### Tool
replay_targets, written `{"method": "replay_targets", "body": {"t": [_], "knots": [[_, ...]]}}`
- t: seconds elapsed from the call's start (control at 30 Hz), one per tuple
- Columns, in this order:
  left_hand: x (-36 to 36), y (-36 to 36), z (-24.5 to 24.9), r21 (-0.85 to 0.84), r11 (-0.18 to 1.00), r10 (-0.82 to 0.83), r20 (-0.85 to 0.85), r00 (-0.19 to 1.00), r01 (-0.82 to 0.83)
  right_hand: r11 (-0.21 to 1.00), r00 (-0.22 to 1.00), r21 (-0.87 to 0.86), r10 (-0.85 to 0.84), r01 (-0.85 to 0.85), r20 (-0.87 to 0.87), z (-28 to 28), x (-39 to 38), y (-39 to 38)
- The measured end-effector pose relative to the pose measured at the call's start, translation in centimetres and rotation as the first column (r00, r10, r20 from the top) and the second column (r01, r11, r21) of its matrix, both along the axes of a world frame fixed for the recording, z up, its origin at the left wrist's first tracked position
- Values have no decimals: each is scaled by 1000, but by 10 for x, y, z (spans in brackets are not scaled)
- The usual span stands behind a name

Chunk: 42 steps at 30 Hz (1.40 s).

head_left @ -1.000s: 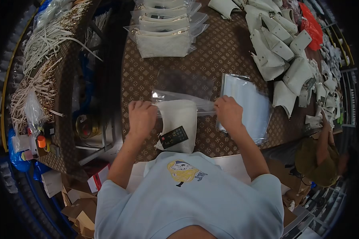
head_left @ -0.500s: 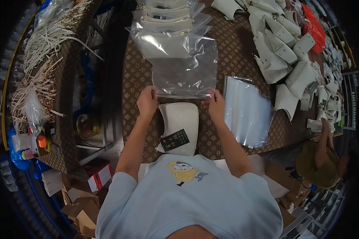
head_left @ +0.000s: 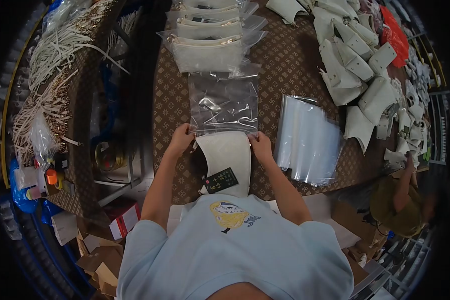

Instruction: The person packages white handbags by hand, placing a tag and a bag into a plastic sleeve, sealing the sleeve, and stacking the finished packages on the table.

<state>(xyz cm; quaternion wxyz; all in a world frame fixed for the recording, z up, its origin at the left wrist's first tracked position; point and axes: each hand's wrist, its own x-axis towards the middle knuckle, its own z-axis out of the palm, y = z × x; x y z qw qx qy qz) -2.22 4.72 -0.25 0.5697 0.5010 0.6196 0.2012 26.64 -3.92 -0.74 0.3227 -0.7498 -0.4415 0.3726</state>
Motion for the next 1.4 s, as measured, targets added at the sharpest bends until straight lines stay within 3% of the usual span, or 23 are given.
{"method": "replay_targets", "body": {"t": [0.1, 0.17, 0.2, 0.27, 0.3, 0.37, 0.43, 0.53, 0.6, 0.67, 0.8, 0.87, 1.0, 1.1, 1.17, 1.23, 1.3, 1.37, 1.4], "knots": [[-8, -12, 2, 114, 991, -72, 70, 995, 64, 995, 998, -92, 47, -42, 52, 25, -7, -14], [0, -25, 32, 270, 959, -36, -166, 986, 80, 993, 998, 100, 55, -59, 41, 27, -13, -25], [10, -36, 41, 272, 959, -33, -166, 986, 78, 993, 997, 101, 58, -62, 41, 33, -16, -26], [28, -63, 52, 38, 999, 5, -152, 988, 1, 992, 948, -108, 93, -62, 305, 49, -20, -29], [27, -73, 23, 137, 991, 22, -113, 993, -6, 992, 948, -109, 86, -55, 305, 54, -20, -31], [31, -83, 26, 206, 978, 42, -116, 992, -17, 986, 895, -169, 89, -16, 436, 60, -17, -37], [31, -92, 36, 276, 960, 79, -119, 990, -44, 995, 892, -88, 79, -44, 446, 55, -10, -53], [20, -109, 46, 269, 960, -12, -225, 974, 74, 985, 888, 40, 131, -165, 441, 51, -3, -90], [9, -128, 35, 174, 971, -102, -313, 944, 163, 965, 881, 84, 189, -248, 433, 50, 0, -118], [5, -147, 34, 152, 981, -78, -246, 966, 118, 945, 863, -13, 304, -327, 404, 50, -1, -143], [1, -160, 41, 106, 993, -33, -92, 995, 43, 945, 876, -100, 327, -312, 354, 48, -2, -162], [-2, -176, 46, 106, 993, -34, -114, 993, 46, 898, 803, -224, 438, -377, 404, 43, 2, -166], [-10, -196, 41, 170, 979, -71, -244, 967, 114, 891, 775, -216, 453, -399, 440, 59, -2, -164], [-6, -182, 69, 302, 951, -11, -165, 986, 62, 874, 771, -211, 485, -438, 412, 99, 3, -134], [-7, -152, 111, 351, 932, -22, -201, 979, 93, 913, 864, -93, 406, -397, 299, 142, 10, -104], [-5, -117, 174, 458, 880, -13, -235, 972, 123, 956, 953, -30, 295, -293, 66, 197, 11, -70], [-3, -100, 228, 515, 849, 12, -240, 971, 116, 959, 958, 43, 277, -280, 73, 250, 9, -50], [-3, -94, 255, 594, 766, -50, -327, 944, 246, 954, 960, 118, 269, -276, 73, 259, 10, -43], [-4, -91, 254, 603, 760, -39, -328, 944, 241, 933, 927, 135, 298, -332, 227, 254, 16, -40]]}}
